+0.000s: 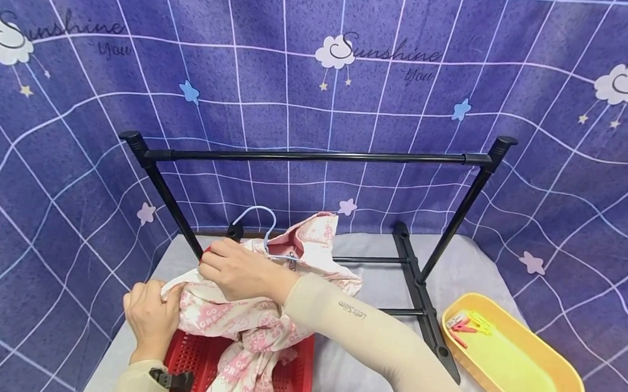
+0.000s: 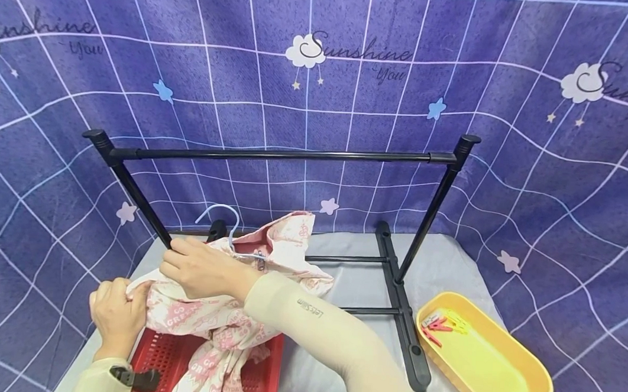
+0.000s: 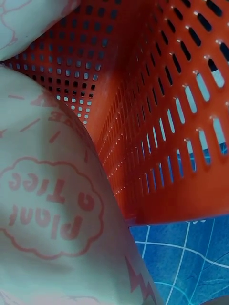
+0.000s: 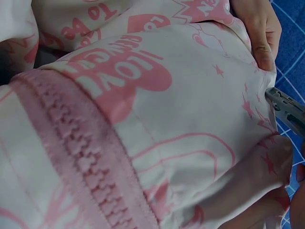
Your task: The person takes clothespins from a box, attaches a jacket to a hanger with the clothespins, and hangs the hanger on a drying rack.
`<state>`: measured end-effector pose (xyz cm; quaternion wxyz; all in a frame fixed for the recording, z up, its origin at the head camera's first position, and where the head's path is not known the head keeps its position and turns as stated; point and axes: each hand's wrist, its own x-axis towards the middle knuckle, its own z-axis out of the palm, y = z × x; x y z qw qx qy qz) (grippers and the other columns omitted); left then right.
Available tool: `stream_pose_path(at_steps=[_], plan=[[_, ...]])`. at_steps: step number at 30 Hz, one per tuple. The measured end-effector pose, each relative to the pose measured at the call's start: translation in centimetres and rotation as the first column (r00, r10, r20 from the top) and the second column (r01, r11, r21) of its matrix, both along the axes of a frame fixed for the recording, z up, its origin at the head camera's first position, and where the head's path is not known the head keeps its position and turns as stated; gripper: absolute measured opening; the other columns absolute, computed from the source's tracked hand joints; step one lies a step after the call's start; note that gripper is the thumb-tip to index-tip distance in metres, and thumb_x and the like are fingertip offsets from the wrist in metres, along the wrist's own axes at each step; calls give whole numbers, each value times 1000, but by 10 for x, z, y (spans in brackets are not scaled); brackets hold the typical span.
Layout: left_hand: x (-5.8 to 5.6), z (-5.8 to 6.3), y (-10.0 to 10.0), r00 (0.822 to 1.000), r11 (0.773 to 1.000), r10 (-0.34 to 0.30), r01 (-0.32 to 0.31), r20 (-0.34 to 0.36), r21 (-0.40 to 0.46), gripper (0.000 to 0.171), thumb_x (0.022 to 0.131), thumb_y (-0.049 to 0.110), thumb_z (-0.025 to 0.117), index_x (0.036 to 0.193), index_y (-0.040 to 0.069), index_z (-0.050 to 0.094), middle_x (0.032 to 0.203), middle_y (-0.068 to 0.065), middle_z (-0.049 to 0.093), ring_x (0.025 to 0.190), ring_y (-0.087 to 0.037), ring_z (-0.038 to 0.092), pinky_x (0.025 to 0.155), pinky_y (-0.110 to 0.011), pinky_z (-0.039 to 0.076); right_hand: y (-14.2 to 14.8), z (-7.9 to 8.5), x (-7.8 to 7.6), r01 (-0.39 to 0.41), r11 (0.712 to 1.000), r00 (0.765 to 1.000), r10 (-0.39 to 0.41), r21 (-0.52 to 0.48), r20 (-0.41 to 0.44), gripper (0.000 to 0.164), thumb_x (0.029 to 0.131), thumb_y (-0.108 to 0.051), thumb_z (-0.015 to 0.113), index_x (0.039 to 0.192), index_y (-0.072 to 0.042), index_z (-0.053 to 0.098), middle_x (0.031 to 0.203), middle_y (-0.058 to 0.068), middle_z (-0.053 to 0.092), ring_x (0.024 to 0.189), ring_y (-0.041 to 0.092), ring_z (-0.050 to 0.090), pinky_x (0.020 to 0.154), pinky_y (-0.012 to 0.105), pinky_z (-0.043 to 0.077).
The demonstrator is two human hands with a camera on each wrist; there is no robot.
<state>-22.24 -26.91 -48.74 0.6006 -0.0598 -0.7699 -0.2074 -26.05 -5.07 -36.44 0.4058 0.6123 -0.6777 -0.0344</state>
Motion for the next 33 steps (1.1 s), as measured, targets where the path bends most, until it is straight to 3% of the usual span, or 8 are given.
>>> stream_pose_path(at_steps=[8,22,33], plan=[[1,1,2,1000,1000,4,-4,13,-5,68,93,61,51,73,-4,49,64,-22,44,60,-43,39,62,-53,24,-5,-1,-2,-26,999,1000,25,-34,-19,17,93,-10,41,89,-13,57,87,-1,53,83,19,47,79,30,38],[-1,-2,3,1000,1000,7,-7,4,-5,67,92,60,53,73,-4,50,63,-22,46,60,-42,40,61,-53,24,-13,0,-3,78,997,997,-78,-24,3,18,100,-25,49,88,-12,56,82,0,48,80,20,44,75,30,36],[-1,-3,4,1000,1000,0,0,0,-12,66,92,60,52,72,-3,49,65,-22,47,60,-42,40,61,-52,24,-11,3,-2,113,992,993,-111,57,-36,23,104,-30,43,98,-16,60,96,-4,56,89,15,48,81,27,39]])
